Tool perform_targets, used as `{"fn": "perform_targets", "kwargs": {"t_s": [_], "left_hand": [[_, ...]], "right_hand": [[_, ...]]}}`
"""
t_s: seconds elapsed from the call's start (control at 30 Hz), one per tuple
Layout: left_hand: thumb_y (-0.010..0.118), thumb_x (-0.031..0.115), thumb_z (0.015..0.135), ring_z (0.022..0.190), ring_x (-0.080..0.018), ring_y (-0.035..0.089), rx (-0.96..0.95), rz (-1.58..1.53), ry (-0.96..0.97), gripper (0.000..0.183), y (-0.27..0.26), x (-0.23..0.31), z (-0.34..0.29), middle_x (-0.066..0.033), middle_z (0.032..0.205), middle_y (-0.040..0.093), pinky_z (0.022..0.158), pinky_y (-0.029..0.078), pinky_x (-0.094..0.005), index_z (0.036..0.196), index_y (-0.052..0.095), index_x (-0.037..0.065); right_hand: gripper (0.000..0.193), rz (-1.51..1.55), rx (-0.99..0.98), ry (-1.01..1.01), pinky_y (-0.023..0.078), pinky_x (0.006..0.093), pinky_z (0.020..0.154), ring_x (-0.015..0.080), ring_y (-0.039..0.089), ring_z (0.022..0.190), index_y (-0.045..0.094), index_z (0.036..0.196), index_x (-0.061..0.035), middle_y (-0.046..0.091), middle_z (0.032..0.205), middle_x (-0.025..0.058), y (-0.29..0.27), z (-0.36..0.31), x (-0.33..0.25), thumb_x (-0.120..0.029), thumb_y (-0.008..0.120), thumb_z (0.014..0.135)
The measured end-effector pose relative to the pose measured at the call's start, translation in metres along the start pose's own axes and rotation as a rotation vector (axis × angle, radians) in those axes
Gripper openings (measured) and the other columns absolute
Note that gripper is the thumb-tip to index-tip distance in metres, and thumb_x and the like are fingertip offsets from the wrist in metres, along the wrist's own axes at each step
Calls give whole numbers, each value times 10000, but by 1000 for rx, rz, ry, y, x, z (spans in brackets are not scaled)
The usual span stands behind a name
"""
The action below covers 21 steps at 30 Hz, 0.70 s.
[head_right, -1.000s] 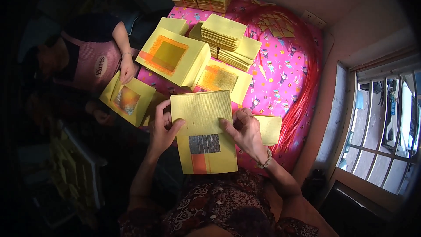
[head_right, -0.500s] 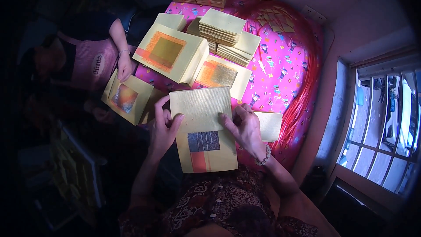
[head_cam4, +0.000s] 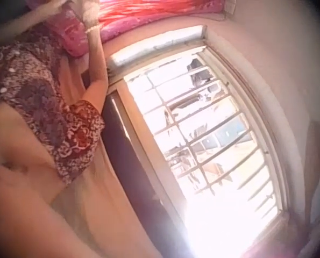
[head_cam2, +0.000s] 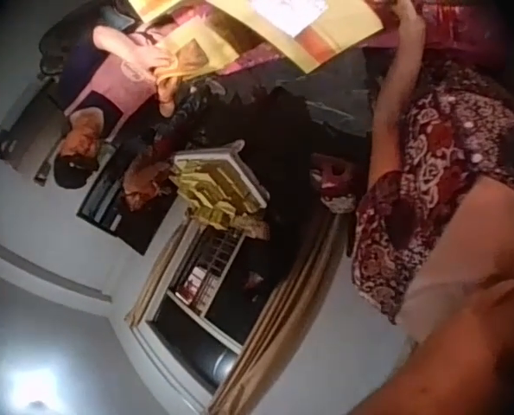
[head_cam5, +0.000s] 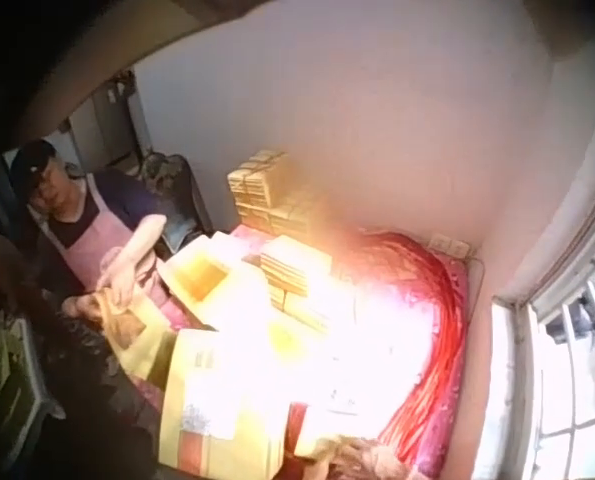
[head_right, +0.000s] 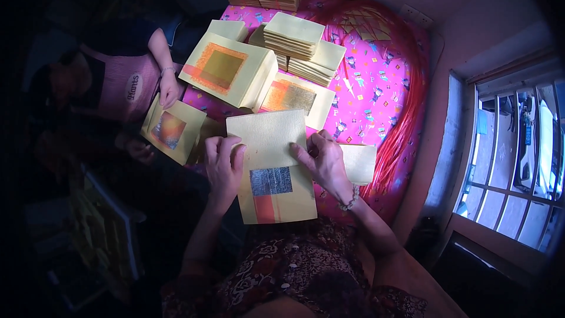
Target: Folding and stacking sheets of joss paper and bundling them with plastic straps.
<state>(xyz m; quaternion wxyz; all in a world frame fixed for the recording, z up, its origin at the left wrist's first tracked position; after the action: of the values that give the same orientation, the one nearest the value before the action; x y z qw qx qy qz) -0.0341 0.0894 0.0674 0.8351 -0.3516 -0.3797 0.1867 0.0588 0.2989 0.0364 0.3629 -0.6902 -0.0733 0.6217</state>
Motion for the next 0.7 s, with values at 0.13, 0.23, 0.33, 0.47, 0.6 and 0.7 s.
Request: {"fn": "perform_targets", "kwargs": {"t_s": [0.13, 0.23, 0.33, 0.47, 0.6, 0.7], "left_hand": [[649, 137, 886, 809, -278, 559, -17, 76, 133, 116, 4, 8, -3, -86, 879, 513, 680, 439, -386, 991, 606, 110], [625, 143, 900, 788, -270, 572, -60, 58, 109, 81, 8, 7, -6, -72, 847, 533, 673, 437, -385, 970, 607, 109], [600, 105, 907, 804, -280, 588, -89, 12, 54, 40, 9, 4, -6, -74, 855, 556, 719, 440, -394, 945, 600, 94], [616, 143, 899, 824, -277, 592, -132, 128, 124, 125, 11, 14, -4, -90, 904, 561, 717, 450, -391, 1002, 584, 80], [682, 234, 853, 833, -244, 583, -182, 277, 186, 304, 19, 26, -6, -87, 915, 531, 707, 468, -371, 1068, 549, 66], [691, 270, 841, 840, -221, 583, -276, 424, 175, 364, 35, 18, -8, -84, 933, 511, 706, 485, -338, 1087, 534, 53]], "right_hand": [[387, 72, 45, -4, 383, 389, 595, 220, 475, 665, 545, 686, 8, 503, 660, 102, 2, -2, 5, -284, 745, 845], [390, 44, 33, -4, 381, 389, 591, 224, 469, 654, 541, 685, 11, 496, 647, 95, 1, -2, 4, -281, 749, 840], [407, 37, 37, -16, 380, 392, 587, 233, 464, 638, 536, 679, 11, 491, 638, 97, 2, -3, 4, -298, 743, 845], [421, -22, 31, -18, 427, 386, 587, 248, 516, 629, 545, 696, 22, 520, 693, 128, 1, 0, 7, -320, 737, 847], [398, -54, 47, -10, 481, 407, 602, 283, 579, 656, 545, 800, 24, 554, 764, 157, 5, -1, 6, -314, 753, 833], [406, -78, 153, -39, 485, 423, 599, 312, 587, 683, 532, 884, 14, 546, 814, 161, 8, -5, 3, -320, 757, 827]]}}
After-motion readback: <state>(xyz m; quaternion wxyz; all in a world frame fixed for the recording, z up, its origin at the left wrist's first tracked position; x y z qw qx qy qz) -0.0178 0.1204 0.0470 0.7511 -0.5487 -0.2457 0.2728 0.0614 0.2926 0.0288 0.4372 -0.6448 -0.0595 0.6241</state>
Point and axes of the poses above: each hand's wrist, its own z-axis towards the middle knuckle, its own y-axis out of the palm, x = y × z, the point moved 9 cm from there along z, towards the middle knuckle
